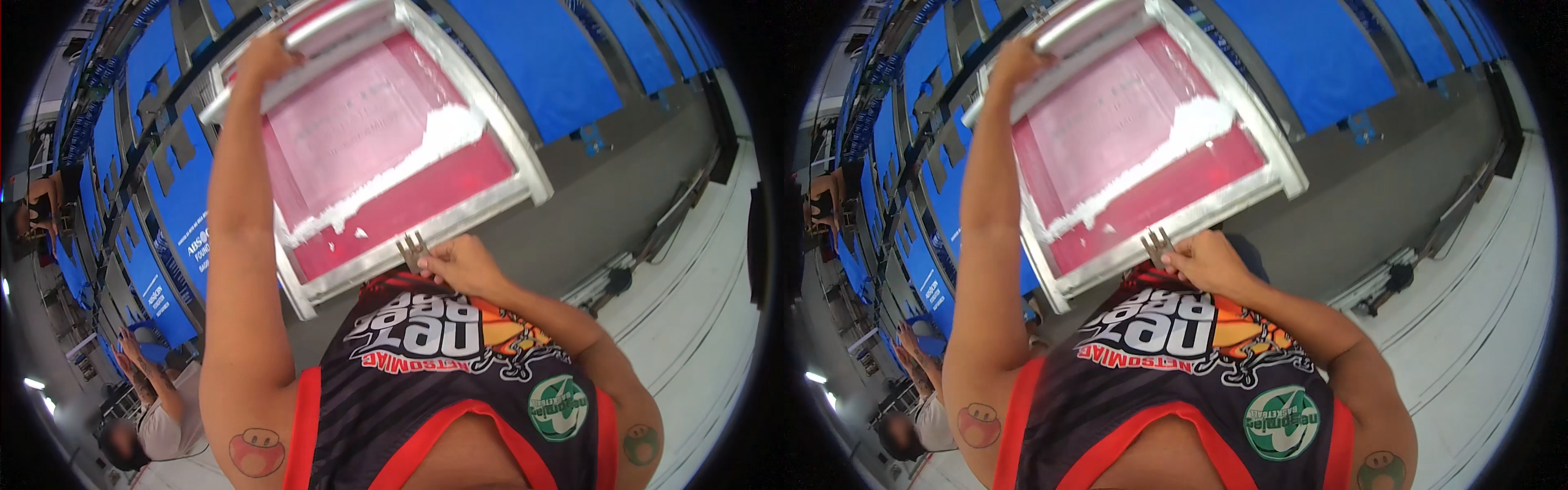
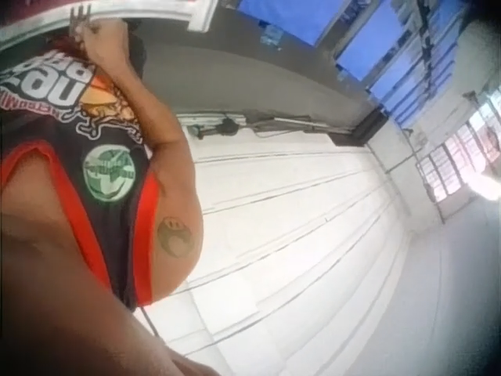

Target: Manually apply white ink to fabric using a screen printing frame and squeegee.

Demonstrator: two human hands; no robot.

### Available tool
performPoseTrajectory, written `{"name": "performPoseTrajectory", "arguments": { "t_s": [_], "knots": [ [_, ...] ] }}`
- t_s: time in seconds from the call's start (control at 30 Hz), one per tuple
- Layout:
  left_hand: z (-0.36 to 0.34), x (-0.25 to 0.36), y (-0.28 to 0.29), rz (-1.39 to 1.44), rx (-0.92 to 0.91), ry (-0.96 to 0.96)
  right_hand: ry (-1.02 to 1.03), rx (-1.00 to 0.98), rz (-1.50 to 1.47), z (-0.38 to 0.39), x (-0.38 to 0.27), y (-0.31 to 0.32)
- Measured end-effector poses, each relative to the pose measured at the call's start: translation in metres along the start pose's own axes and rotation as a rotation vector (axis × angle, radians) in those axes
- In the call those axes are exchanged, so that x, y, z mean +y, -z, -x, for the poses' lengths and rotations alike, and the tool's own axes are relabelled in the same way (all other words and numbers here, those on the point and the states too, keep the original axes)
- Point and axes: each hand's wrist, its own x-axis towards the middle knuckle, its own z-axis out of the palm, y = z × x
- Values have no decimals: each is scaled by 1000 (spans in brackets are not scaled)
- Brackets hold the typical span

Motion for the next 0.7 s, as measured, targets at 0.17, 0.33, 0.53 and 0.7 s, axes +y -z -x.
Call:
{"name": "performPoseTrajectory", "arguments": {
  "t_s": [0.17,0.33,0.53,0.7],
  "knots": [
    [0,10,-14,-58,77,-115,50,100,33,-22,34,-7],
    [45,24,-45,-112,144,-13,65,120,75,-56,74,-15],
    [174,79,-104,-33,267,-74,82,82,78,-57,75,-16],
    [277,143,-144,71,424,-39,87,62,126,-60,69,-8]
  ]
}}
